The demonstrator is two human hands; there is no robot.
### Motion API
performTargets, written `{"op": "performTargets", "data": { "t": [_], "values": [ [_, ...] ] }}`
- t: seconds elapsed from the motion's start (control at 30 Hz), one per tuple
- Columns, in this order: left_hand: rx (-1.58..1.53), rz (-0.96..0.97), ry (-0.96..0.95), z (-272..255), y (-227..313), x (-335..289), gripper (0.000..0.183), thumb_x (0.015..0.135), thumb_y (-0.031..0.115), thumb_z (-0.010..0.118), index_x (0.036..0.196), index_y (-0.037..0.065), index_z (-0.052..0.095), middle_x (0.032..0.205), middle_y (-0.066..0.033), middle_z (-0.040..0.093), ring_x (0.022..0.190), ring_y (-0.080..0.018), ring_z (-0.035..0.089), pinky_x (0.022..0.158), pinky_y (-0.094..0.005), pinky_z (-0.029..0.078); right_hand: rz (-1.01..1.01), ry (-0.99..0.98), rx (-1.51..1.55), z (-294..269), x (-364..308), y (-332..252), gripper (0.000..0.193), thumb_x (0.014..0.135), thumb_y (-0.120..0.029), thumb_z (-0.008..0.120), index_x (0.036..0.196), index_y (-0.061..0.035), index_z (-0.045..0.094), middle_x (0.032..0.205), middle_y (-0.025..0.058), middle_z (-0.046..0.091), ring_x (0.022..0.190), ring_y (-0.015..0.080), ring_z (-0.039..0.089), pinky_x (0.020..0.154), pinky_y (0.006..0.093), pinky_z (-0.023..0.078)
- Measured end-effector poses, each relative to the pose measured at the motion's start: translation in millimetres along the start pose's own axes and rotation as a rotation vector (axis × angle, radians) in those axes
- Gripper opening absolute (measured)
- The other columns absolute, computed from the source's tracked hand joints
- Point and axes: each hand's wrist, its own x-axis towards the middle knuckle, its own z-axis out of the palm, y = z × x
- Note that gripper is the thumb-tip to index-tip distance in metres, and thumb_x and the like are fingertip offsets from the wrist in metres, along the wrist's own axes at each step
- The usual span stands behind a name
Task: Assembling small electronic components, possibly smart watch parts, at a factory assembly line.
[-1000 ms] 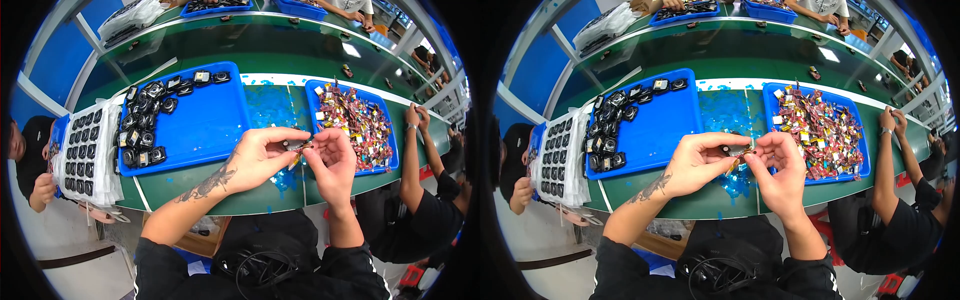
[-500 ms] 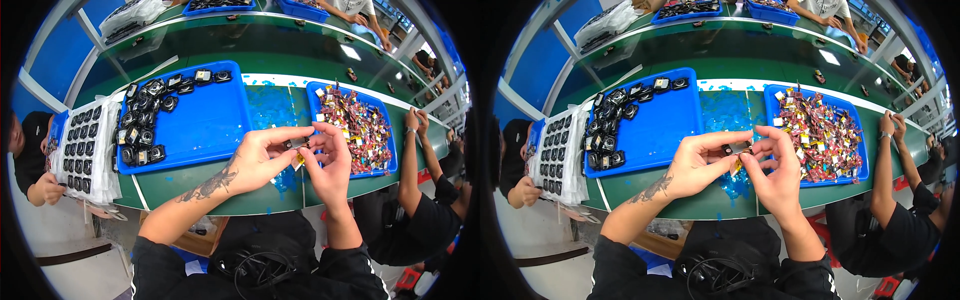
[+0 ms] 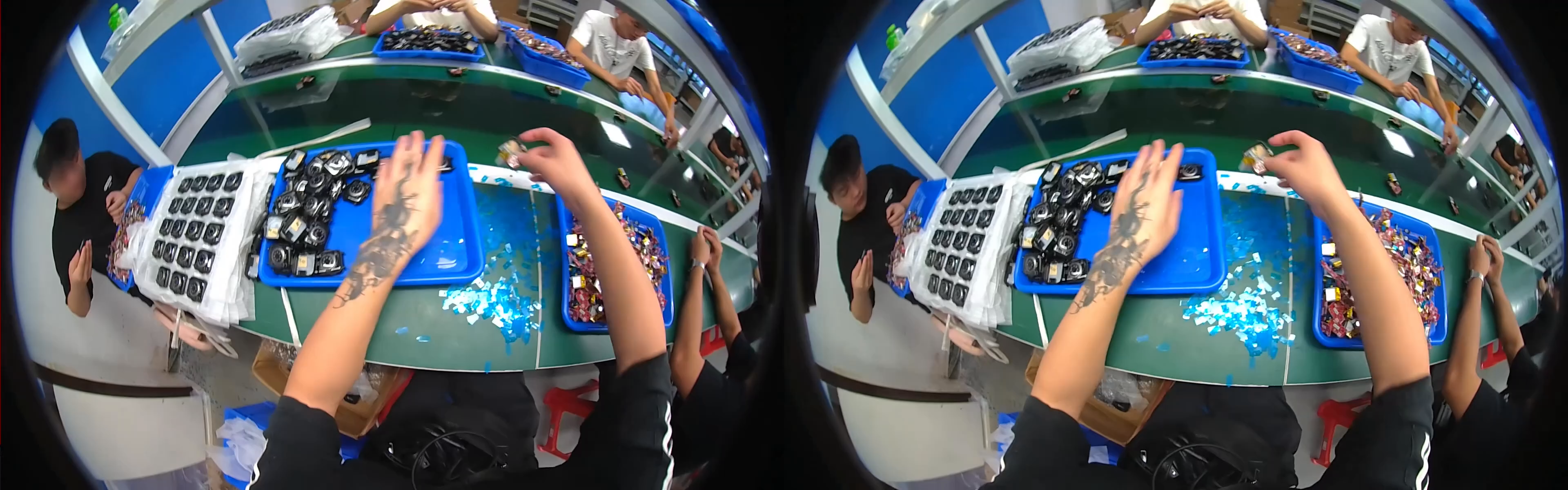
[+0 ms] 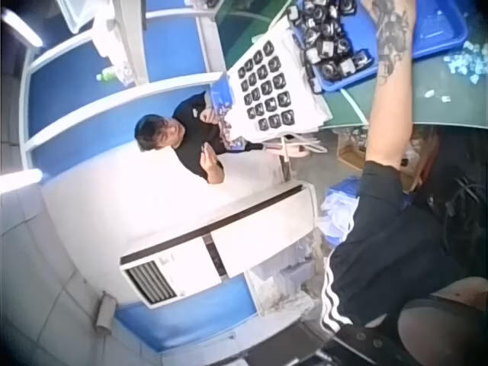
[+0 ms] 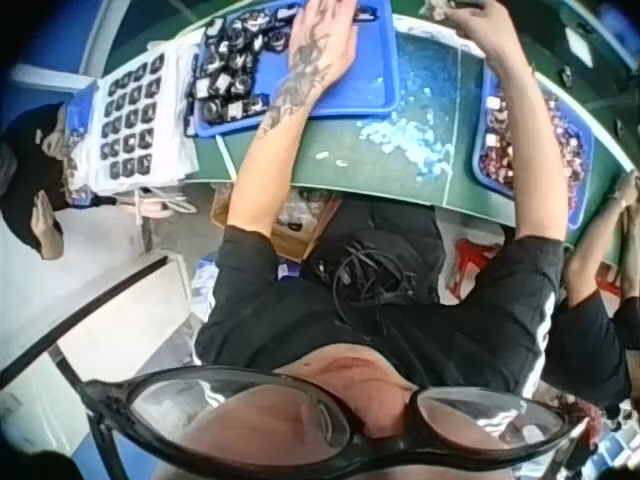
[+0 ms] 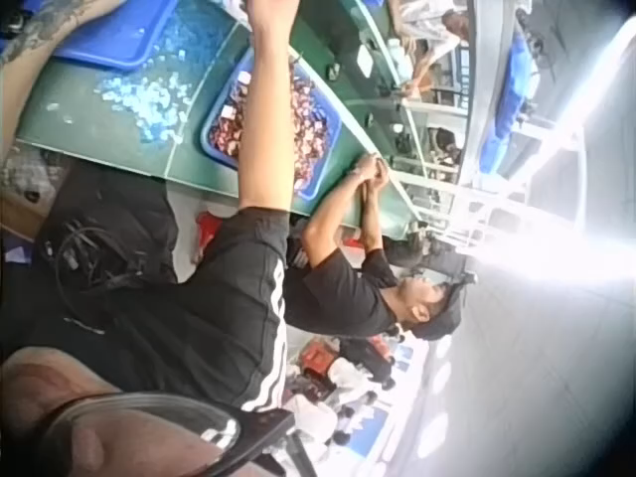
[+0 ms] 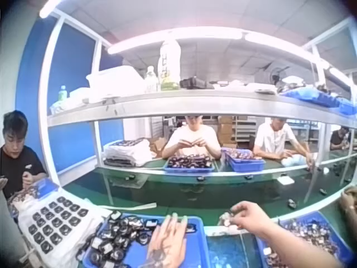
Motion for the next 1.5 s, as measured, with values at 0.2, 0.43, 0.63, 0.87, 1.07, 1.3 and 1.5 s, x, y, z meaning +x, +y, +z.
{"op": "performTargets", "data": {
  "t": [0.2,0.43,0.63,0.87,1.07,1.3,1.5],
  "values": [
    [0.178,-0.449,-0.381,4,-21,-10,0.068,0.091,0.045,0.056,0.15,0.028,0.027,0.158,-0.0185,0.009,0.146,-0.0396,0.0,0.108,-0.0688,0.014,0.039,0.245,-0.538,30,87,67,0.045,0.065,-0.016,0.083,0.101,-0.0013,0.063,0.099,0.0155,0.066,0.094,0.0264,0.064,0.083,0.0355,0.049],
    [0.252,-0.414,-0.361,5,-13,-12,0.057,0.09,0.042,0.058,0.141,0.024,0.042,0.155,-0.0199,0.019,0.143,-0.0368,0.017,0.106,-0.0656,0.025,-0.144,0.429,-0.747,9,88,80,0.028,0.079,-0.022,0.071,0.099,-0.0036,0.066,0.095,0.0186,0.066,0.096,0.034,0.063,0.086,0.0412,0.05],
    [0.29,-0.374,-0.259,8,-19,-29,0.051,0.088,0.037,0.062,0.133,0.019,0.049,0.152,-0.0213,0.024,0.139,-0.0361,0.026,0.102,-0.0636,0.031,-0.235,0.06,-0.56,80,16,18,0.041,0.083,-0.036,0.069,0.105,-0.0016,0.063,0.094,0.0207,0.068,0.091,0.0385,0.065,0.08,0.0456,0.051],
    [0.226,-0.214,-0.231,-12,-3,-48,0.048,0.086,0.035,0.063,0.129,0.016,0.051,0.144,-0.0194,0.039,0.131,-0.0344,0.038,0.1,-0.0563,0.037,-0.236,-0.115,-0.597,92,-41,25,0.057,0.081,-0.022,0.068,0.124,0.0096,0.049,0.103,0.0294,0.064,0.098,0.0421,0.063,0.087,0.0466,0.051],
    [0.199,-0.215,0.115,-68,-64,-27,0.049,0.084,0.039,0.065,0.126,0.014,0.057,0.14,-0.018,0.046,0.134,-0.0392,0.035,0.106,-0.0522,0.033,-0.278,-0.135,-0.641,88,-69,15,0.056,0.081,-0.019,0.068,0.121,0.0143,0.046,0.091,0.0298,0.065,0.088,0.044,0.064,0.079,0.0479,0.053],
    [0.223,-0.408,-0.431,-55,-101,-26,0.073,0.08,0.062,0.058,0.142,0.028,0.043,0.152,-0.0169,0.029,0.142,-0.035,0.023,0.11,-0.0583,0.022,-0.188,-0.075,-0.638,103,-80,29,0.05,0.084,-0.023,0.062,0.115,0.0106,0.043,0.083,0.0277,0.066,0.079,0.0434,0.066,0.071,0.0503,0.054],
    [0.319,-0.481,-0.427,-52,-51,-37,0.07,0.084,0.054,0.059,0.145,0.026,0.037,0.148,-0.0199,0.033,0.139,-0.0359,0.028,0.108,-0.0635,0.022,-0.216,-0.029,-0.653,119,-82,25,0.062,0.085,-0.018,0.059,0.129,0.0212,0.038,0.082,0.0259,0.067,0.074,0.0377,0.068,0.066,0.0466,0.055]
  ]
}}
